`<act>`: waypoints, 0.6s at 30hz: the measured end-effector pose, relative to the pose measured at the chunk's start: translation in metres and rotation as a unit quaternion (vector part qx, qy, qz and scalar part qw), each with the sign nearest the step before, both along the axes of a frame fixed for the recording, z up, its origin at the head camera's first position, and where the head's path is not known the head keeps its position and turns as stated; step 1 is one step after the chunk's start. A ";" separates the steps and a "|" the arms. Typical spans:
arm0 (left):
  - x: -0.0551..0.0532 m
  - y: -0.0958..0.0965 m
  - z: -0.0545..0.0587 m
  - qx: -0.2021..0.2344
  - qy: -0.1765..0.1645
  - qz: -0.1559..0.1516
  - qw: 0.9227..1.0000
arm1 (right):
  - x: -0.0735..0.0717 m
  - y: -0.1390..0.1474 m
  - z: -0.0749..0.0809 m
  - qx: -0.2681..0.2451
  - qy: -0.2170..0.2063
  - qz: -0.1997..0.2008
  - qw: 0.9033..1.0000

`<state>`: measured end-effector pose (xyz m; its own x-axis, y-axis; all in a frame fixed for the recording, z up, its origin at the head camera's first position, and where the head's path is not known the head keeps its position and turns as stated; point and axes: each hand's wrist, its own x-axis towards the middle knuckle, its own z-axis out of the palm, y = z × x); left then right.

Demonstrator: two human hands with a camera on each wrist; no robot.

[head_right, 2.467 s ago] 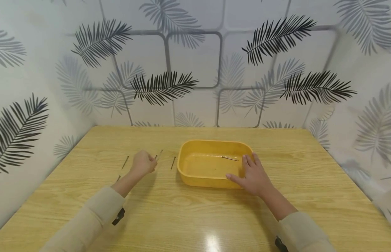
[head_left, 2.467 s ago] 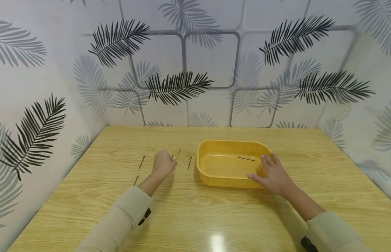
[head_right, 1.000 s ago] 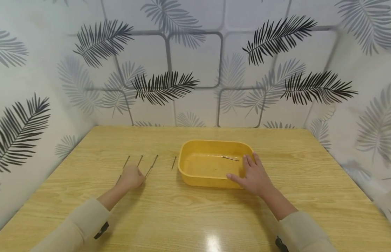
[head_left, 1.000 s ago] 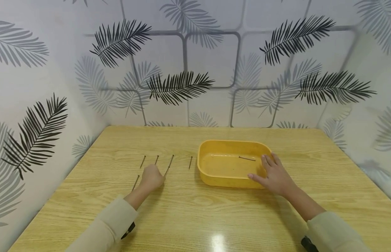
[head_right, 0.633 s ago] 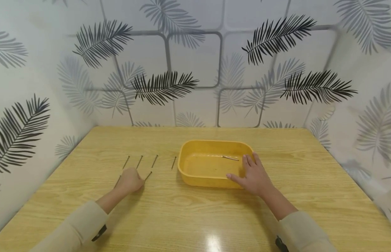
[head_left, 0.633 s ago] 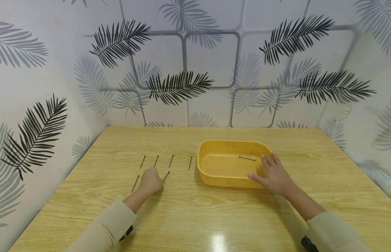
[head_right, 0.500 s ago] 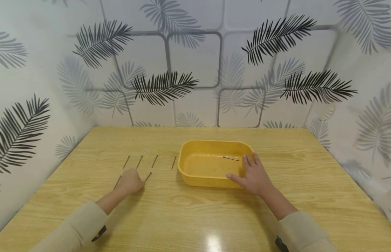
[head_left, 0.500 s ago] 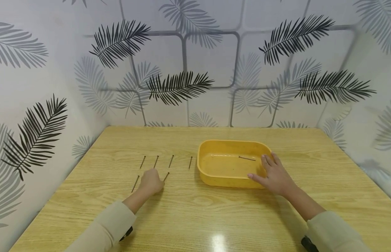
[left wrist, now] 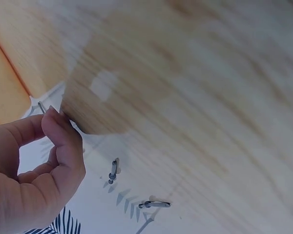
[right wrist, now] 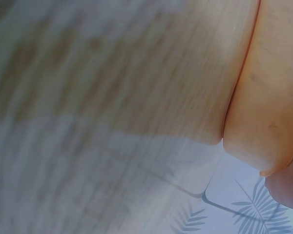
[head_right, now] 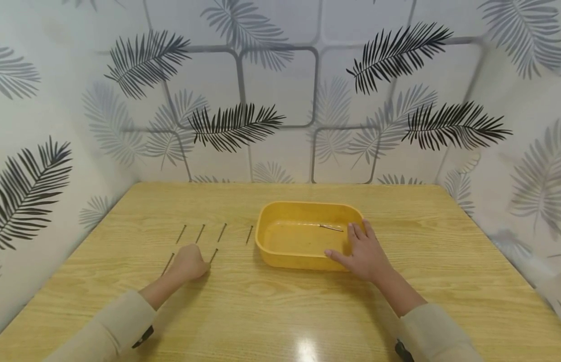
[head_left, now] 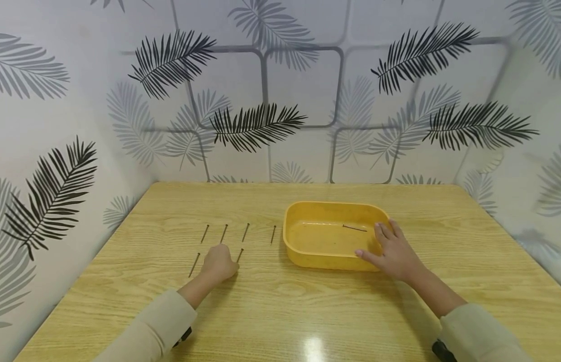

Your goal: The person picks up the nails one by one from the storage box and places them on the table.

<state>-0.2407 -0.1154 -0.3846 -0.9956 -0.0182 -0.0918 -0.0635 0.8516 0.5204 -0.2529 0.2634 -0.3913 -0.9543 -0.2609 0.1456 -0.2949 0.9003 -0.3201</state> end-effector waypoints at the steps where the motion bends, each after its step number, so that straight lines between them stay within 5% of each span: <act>1: 0.000 0.000 0.000 0.001 0.001 -0.001 1.000 | 0.000 0.000 0.000 0.000 0.000 0.000 1.000; 18: -0.004 -0.003 -0.005 0.005 -0.015 0.009 1.000 | 0.001 -0.001 0.002 0.003 0.005 0.005 1.000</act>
